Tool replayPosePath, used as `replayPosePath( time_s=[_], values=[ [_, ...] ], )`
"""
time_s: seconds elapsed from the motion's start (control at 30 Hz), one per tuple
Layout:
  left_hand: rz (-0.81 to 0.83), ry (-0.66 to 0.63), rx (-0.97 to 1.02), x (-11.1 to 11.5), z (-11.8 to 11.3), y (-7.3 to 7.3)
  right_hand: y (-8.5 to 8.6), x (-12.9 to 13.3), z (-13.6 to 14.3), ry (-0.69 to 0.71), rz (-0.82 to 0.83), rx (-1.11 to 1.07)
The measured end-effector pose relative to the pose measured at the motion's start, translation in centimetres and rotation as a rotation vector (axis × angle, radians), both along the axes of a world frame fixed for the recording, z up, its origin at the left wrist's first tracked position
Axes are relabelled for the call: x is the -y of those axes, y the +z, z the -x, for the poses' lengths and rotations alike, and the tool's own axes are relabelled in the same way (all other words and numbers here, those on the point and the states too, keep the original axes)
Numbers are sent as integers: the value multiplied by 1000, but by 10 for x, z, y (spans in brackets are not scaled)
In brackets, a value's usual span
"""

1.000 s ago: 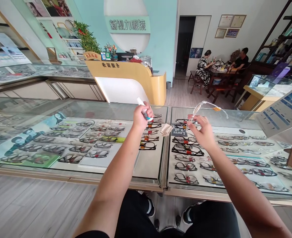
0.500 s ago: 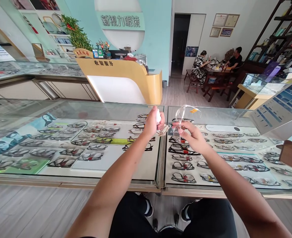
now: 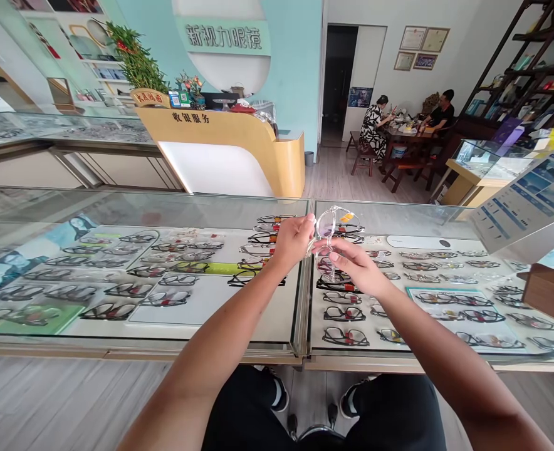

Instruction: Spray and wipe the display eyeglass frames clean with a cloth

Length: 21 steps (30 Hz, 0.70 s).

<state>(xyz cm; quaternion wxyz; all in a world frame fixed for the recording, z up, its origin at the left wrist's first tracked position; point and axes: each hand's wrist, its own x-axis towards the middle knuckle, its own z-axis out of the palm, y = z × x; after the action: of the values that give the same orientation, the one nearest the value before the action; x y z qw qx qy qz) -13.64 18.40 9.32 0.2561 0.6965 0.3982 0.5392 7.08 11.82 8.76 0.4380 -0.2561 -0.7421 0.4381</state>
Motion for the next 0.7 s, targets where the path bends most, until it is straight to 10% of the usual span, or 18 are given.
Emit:
replayPosePath(
  time_s=[0.7],
  values=[
    [-10, -126, -139, 19, -12, 5, 3, -12, -9, -218, 64, -188]
  ],
)
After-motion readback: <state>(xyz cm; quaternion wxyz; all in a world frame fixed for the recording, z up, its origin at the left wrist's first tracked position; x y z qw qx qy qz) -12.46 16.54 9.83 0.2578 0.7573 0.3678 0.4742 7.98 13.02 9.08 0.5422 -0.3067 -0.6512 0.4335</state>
